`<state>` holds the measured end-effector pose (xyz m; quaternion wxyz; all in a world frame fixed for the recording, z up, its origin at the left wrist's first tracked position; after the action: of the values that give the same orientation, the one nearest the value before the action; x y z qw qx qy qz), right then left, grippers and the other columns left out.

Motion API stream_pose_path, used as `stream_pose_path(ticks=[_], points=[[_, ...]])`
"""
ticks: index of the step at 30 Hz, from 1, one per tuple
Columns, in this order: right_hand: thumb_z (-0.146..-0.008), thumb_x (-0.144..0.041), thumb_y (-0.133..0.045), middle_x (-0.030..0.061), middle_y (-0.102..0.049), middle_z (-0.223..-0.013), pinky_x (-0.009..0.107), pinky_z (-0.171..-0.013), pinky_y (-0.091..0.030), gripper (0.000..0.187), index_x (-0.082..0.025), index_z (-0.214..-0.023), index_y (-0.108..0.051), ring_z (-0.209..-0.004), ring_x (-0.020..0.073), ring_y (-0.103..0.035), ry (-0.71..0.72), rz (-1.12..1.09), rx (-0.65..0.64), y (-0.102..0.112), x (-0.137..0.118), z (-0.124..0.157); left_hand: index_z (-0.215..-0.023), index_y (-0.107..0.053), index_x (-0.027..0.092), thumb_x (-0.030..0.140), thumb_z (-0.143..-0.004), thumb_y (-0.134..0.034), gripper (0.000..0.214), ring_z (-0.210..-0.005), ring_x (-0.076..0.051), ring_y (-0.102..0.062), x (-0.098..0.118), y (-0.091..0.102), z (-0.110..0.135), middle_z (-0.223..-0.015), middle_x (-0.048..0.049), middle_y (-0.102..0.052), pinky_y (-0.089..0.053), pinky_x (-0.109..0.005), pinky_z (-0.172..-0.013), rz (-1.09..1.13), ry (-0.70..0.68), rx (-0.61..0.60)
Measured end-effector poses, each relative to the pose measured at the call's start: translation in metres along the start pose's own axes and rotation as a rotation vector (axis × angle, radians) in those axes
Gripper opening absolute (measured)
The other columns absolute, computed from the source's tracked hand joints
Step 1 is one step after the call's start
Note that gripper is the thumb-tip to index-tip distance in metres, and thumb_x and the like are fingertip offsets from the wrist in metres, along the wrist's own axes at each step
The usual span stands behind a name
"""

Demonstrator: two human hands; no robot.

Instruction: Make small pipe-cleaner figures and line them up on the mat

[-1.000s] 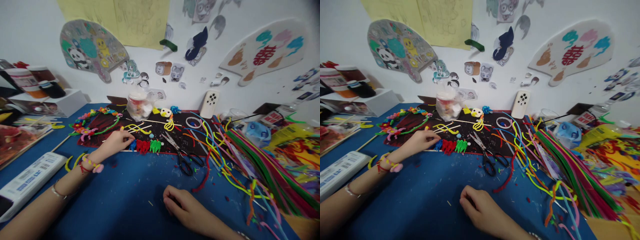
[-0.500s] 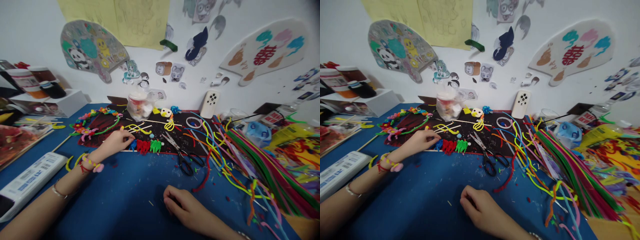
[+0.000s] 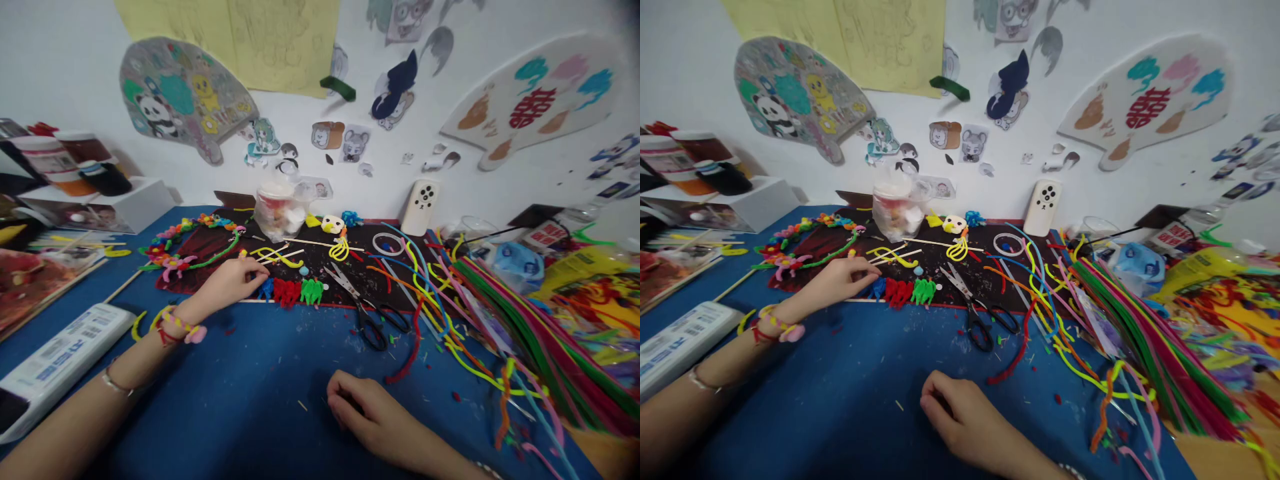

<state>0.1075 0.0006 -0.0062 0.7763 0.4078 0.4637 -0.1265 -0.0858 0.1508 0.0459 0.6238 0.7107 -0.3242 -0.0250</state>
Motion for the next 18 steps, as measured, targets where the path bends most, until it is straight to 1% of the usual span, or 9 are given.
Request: stream_pose_path(ticks=[4,9,18], points=[[-0.091,-0.027,-0.036,-0.0041,-0.051,-0.067,0.017,-0.055,-0.032,0.017,-0.019,-0.079,-0.047,-0.06,0.0079,-0.044,-0.001,0.0,-0.005,0.0,-0.001,0.0,-0.093,-0.064,0.017,0.03,-0.08,-0.051,0.023,-0.061,-0.011,-0.055,0.001,-0.002,0.0,-0.073,-0.0016,-0.064,-0.041,-0.022,-0.059,0.008,0.014,-0.023],[-0.091,-0.027,-0.036,-0.0042,-0.051,-0.066,0.017,-0.054,-0.032,0.017,-0.019,-0.079,-0.046,-0.06,0.0078,-0.044,-0.002,-0.005,-0.009,0.0,-0.001,-0.001,-0.094,-0.064,0.017,0.027,-0.078,-0.053,0.022,-0.063,-0.012,-0.055,-0.002,-0.005,0.0,-0.074,-0.0016,-0.063,-0.041,-0.022,-0.061,-0.009,0.009,-0.041],[-0.091,-0.027,-0.037,-0.0046,-0.051,-0.066,0.017,-0.054,-0.032,0.017,-0.019,-0.079,-0.046,-0.059,0.0075,-0.044,-0.004,0.004,-0.012,0.0,0.0,0.0,-0.094,-0.063,0.016,0.024,-0.077,-0.051,0.023,-0.063,-0.011,-0.053,-0.007,-0.012,0.0,-0.075,-0.0025,-0.063,-0.041,-0.023,-0.063,-0.015,0.0,-0.066]])
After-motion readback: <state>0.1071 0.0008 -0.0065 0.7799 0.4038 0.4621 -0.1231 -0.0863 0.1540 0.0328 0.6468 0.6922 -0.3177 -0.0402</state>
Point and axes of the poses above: each hand's wrist, its own z-axis away from the middle knuckle, its own y-axis out of the back of the hand, x = y × z, the point moved 9 cm from there along -z, towards the middle knuckle
